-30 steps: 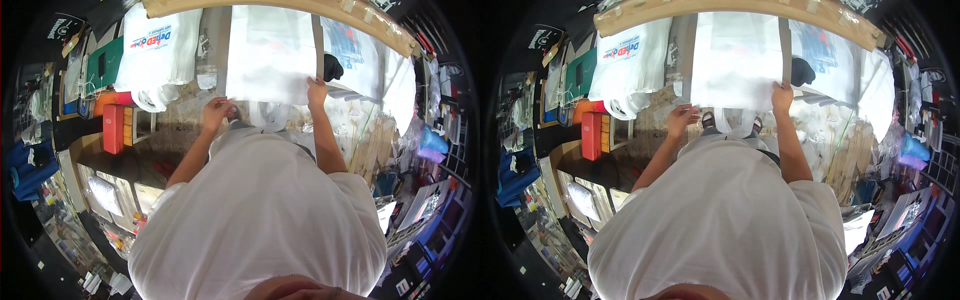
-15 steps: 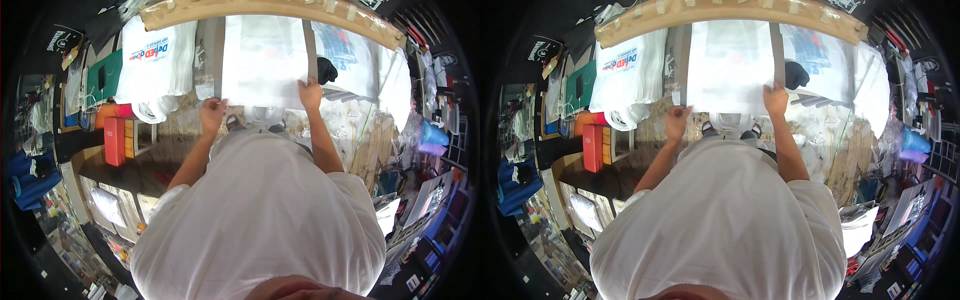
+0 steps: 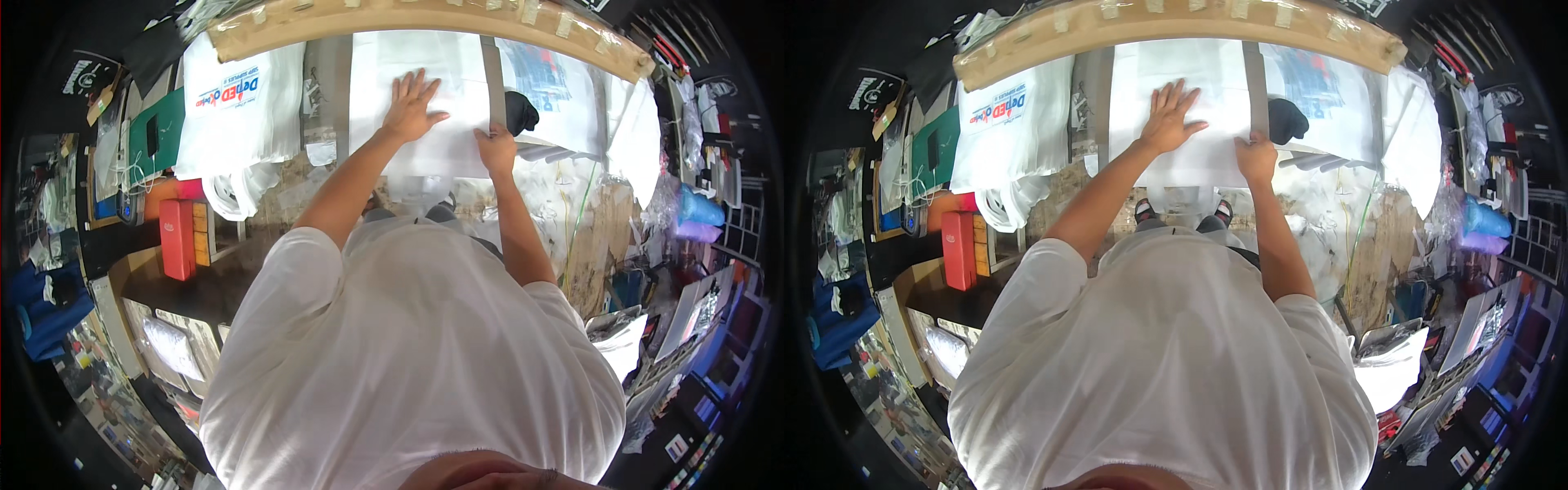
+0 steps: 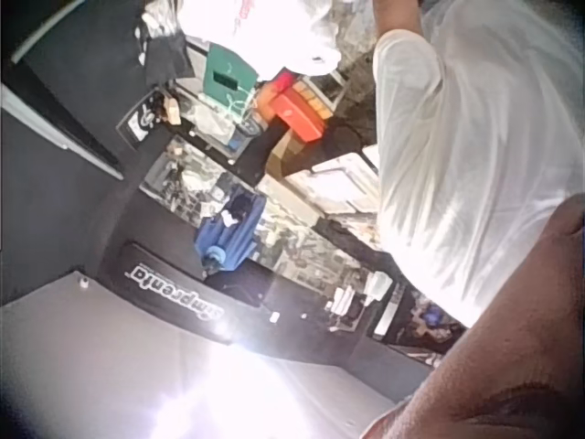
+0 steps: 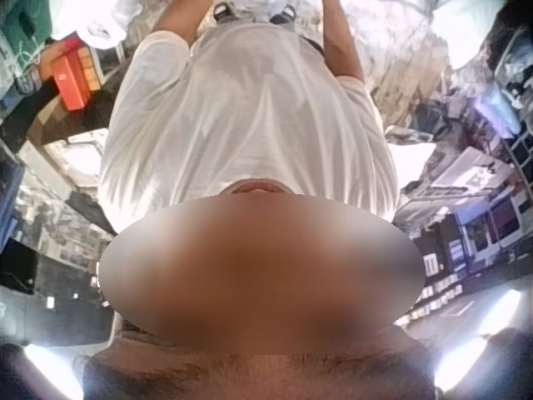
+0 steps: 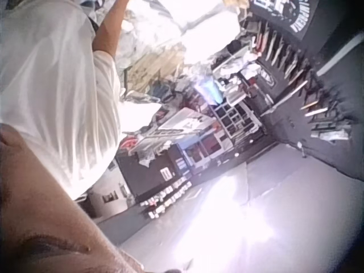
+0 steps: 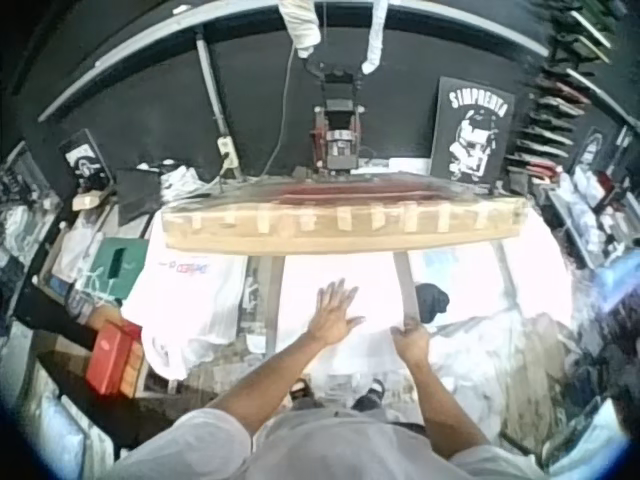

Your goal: The person places a white tote bag onto a screen-printing press, positions a design over it, lowers the press head, and uses a handheld squeegee to apply ink to the bag.

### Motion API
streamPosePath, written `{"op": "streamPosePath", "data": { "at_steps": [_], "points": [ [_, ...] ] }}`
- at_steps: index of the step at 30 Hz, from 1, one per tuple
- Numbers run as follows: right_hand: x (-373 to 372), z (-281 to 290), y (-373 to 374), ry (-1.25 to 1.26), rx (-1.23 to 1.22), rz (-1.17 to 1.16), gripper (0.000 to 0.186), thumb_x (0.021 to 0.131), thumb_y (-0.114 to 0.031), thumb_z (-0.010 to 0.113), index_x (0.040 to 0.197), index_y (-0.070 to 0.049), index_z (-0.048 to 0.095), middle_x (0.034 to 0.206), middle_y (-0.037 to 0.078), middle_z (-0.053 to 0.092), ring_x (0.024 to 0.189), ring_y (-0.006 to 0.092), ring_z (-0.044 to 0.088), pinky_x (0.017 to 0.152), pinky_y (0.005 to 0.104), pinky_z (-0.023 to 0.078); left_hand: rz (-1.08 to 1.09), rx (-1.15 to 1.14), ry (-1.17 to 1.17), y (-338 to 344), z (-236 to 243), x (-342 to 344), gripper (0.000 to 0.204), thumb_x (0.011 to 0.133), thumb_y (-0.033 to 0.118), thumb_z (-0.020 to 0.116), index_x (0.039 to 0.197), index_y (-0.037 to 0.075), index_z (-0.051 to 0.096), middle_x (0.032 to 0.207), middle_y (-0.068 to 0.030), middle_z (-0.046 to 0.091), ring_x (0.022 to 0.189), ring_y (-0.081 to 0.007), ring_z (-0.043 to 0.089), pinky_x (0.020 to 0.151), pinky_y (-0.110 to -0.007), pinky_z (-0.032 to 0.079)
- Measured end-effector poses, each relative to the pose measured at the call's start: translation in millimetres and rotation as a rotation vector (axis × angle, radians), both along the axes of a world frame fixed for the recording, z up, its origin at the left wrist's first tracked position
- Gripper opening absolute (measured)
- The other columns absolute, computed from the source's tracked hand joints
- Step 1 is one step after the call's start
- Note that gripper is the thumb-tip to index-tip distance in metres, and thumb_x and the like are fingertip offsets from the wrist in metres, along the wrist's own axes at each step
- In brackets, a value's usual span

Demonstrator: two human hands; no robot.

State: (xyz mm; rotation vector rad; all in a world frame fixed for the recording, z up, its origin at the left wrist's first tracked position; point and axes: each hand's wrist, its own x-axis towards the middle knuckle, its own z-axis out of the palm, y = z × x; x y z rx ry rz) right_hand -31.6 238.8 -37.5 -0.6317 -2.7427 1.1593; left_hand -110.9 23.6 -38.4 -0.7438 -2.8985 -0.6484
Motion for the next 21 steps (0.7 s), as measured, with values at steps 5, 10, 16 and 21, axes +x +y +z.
{"op": "streamPosePath", "data": {
  "at_steps": [5, 10, 16, 21],
  "points": [
    [-35.1, 12.6, 10.7, 0.100, 0.001, 0.010, 0.041, 0.078, -0.036, 0.078, 0.095, 0.000, 0.072, 0.088, 0.021, 0.073, 0.087, 0.0375, 0.071, 0.078, 0.0432, 0.055, 0.037, -0.010, -0.045, 1.1, -13.6, -3.3, 0.093, 0.088, 0.068, 0.057, 0.159, 0.019, 0.023, 0.165, -0.0185, 0.013, 0.151, -0.0419, 0.010, 0.121, -0.060, 0.004],
    [-146.0, 25.2, 9.3, 0.026, -0.029, -0.014, 0.049, 0.075, -0.047, 0.079, 0.103, -0.006, 0.075, 0.097, 0.018, 0.074, 0.095, 0.0354, 0.070, 0.085, 0.0409, 0.054, 0.056, -0.035, -0.123, 3.7, -8.4, -7.2, 0.101, 0.085, 0.072, 0.058, 0.160, 0.018, 0.017, 0.166, -0.0178, 0.008, 0.152, -0.0416, 0.003, 0.119, -0.063, -0.001],
    [-189.7, 5.9, 5.9, 0.249, 0.339, 0.150, 0.042, 0.082, -0.036, 0.073, 0.117, -0.012, 0.069, 0.117, 0.014, 0.070, 0.112, 0.0328, 0.063, 0.093, 0.0439, 0.050, 0.092, -0.037, -0.207, 4.5, -6.3, -9.5, 0.109, 0.082, 0.073, 0.060, 0.161, 0.015, 0.011, 0.167, -0.0160, 0.003, 0.153, -0.0391, -0.003, 0.118, -0.063, -0.006],
    [-191.7, -2.4, 4.8, 0.432, 0.352, 0.169, 0.039, 0.082, -0.035, 0.071, 0.113, -0.012, 0.070, 0.113, 0.016, 0.070, 0.106, 0.0375, 0.064, 0.091, 0.0478, 0.051, 0.108, -0.094, -0.252, 6.0, -3.5, -10.7, 0.112, 0.081, 0.075, 0.060, 0.161, 0.015, 0.009, 0.168, -0.0140, 0.000, 0.154, -0.0364, -0.006, 0.118, -0.062, -0.008]
  ]
}}
